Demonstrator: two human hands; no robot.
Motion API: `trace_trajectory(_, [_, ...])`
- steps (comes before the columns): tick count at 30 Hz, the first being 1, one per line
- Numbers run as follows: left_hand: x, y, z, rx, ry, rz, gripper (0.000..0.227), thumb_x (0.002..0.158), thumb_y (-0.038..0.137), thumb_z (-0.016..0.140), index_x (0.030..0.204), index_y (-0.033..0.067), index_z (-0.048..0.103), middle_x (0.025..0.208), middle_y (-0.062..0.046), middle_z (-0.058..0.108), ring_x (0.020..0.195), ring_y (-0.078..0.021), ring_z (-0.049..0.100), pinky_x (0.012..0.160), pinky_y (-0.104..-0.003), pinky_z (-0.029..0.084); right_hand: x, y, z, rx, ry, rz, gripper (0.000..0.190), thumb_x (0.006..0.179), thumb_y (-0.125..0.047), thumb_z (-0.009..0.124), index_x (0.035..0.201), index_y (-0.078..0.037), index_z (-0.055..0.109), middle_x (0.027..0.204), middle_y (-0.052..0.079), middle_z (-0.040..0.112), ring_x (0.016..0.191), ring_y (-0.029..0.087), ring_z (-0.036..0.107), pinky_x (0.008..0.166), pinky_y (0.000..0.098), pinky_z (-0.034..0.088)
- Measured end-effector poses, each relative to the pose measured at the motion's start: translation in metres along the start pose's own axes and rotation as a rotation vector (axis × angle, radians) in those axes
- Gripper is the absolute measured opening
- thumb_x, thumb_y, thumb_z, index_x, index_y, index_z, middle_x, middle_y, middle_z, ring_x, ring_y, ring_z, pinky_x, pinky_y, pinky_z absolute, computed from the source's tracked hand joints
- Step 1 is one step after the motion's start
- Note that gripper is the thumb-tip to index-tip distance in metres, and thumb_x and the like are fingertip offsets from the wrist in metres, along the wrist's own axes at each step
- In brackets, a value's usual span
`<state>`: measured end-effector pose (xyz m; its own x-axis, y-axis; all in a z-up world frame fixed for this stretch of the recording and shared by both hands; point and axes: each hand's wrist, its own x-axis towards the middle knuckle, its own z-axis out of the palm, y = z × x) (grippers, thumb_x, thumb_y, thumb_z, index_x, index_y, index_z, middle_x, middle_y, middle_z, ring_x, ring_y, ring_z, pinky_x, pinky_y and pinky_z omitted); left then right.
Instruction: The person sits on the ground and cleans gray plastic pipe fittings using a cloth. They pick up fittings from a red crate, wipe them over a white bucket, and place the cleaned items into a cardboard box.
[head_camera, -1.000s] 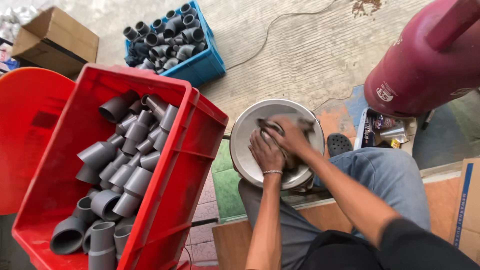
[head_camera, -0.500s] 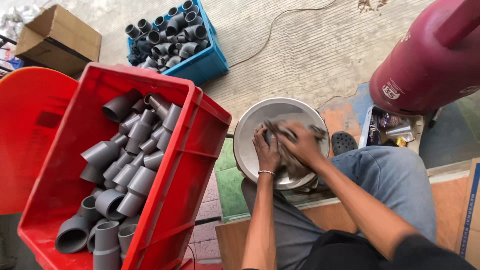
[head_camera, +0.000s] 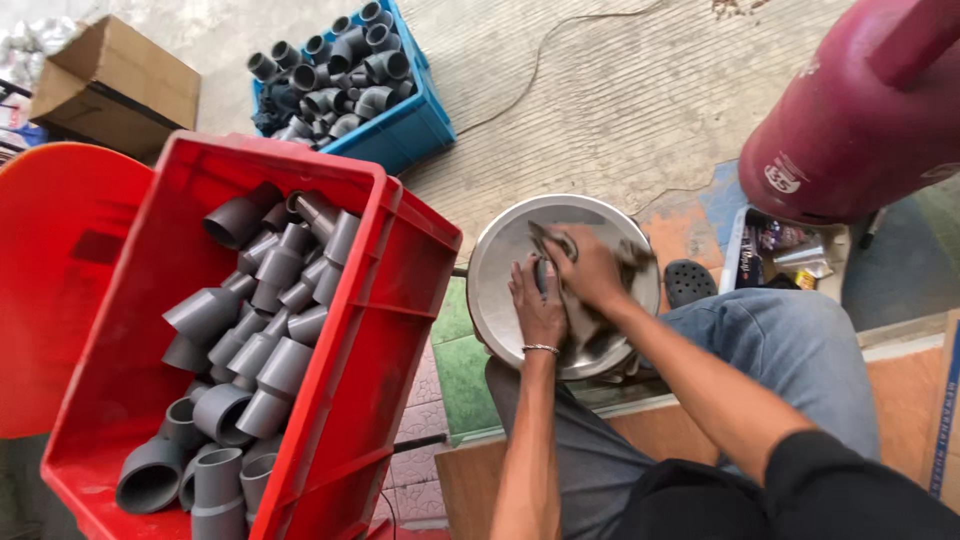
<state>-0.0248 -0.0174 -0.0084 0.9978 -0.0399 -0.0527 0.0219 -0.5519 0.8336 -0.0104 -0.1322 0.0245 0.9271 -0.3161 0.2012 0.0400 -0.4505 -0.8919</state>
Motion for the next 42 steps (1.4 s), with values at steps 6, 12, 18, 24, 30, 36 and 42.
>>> trace_trajectory(6, [0.010,-0.003,-0.009,-0.116,-0.032,-0.003,0.022,0.104,0.037,0.042,0.114,0.0176,0.042,0.152,-0.012,0.047,0.151,-0.0341,0.024,0.124,-0.054,0.007,-0.089,-0.026,-0.039,0.056,0.093,0.042,0.032,0.095,-0.020,0.068,0.125,-0.009,0.068,0.115,0.011,0.068,0.109,0.032,0.065,0.097,0.0453,0.050])
trace_trajectory(12, [0.006,0.000,-0.005,0.047,-0.027,0.022,0.042,0.104,0.047,0.040,0.135,0.0202,0.048,0.149,-0.014,0.049,0.146,-0.0371,0.033,0.121,-0.059,0.015,-0.063,-0.007,-0.025,-0.031,0.047,0.060,0.028,0.093,-0.015,0.066,0.120,-0.007,0.064,0.112,0.014,0.062,0.110,0.036,0.062,0.098,0.0485,0.049])
trace_trajectory(18, [0.004,0.023,0.000,0.201,0.023,0.023,0.048,0.101,0.042,0.048,0.143,0.0180,0.046,0.145,-0.026,0.045,0.142,-0.0494,0.034,0.111,-0.071,0.023,-0.019,-0.002,-0.023,-0.109,-0.143,0.124,0.035,0.092,-0.015,0.057,0.126,-0.012,0.062,0.116,0.018,0.066,0.114,0.041,0.062,0.100,0.0522,0.048])
trace_trajectory(24, [0.017,-0.005,-0.005,0.067,0.032,0.014,0.042,0.097,0.045,0.054,0.132,0.0233,0.045,0.152,-0.016,0.042,0.146,-0.0409,0.030,0.119,-0.064,0.019,-0.033,0.006,-0.045,0.014,-0.245,0.221,0.029,0.090,-0.022,0.058,0.116,-0.017,0.069,0.110,0.015,0.071,0.112,0.037,0.064,0.098,0.0471,0.050])
trace_trajectory(30, [0.020,-0.001,-0.019,0.014,-0.071,0.034,0.057,0.088,0.047,0.067,0.133,0.0195,0.045,0.155,-0.019,0.035,0.147,-0.0439,0.027,0.120,-0.063,0.016,-0.046,0.040,-0.066,0.154,-0.247,0.304,0.082,0.056,-0.027,0.098,0.124,-0.016,0.052,0.112,0.006,0.068,0.114,0.025,0.064,0.100,0.0413,0.048])
trace_trajectory(36, [0.009,0.000,-0.020,-0.029,0.024,0.117,0.043,0.100,0.016,0.044,0.140,0.0022,0.050,0.139,-0.031,0.051,0.135,-0.0449,0.045,0.115,-0.054,0.032,-0.016,0.031,-0.108,0.397,-0.510,0.033,0.036,0.072,0.003,0.069,0.106,-0.006,0.076,0.110,0.014,0.073,0.109,0.023,0.065,0.101,0.0438,0.046])
trace_trajectory(42, [0.003,0.015,-0.024,-0.082,0.032,0.041,0.050,0.103,0.040,0.044,0.143,0.0103,0.050,0.142,-0.022,0.051,0.140,-0.0428,0.039,0.120,-0.051,0.028,-0.032,0.006,-0.070,0.066,-0.363,-0.025,0.054,0.078,-0.007,0.071,0.130,-0.013,0.058,0.117,0.018,0.065,0.117,0.038,0.060,0.100,0.0502,0.047])
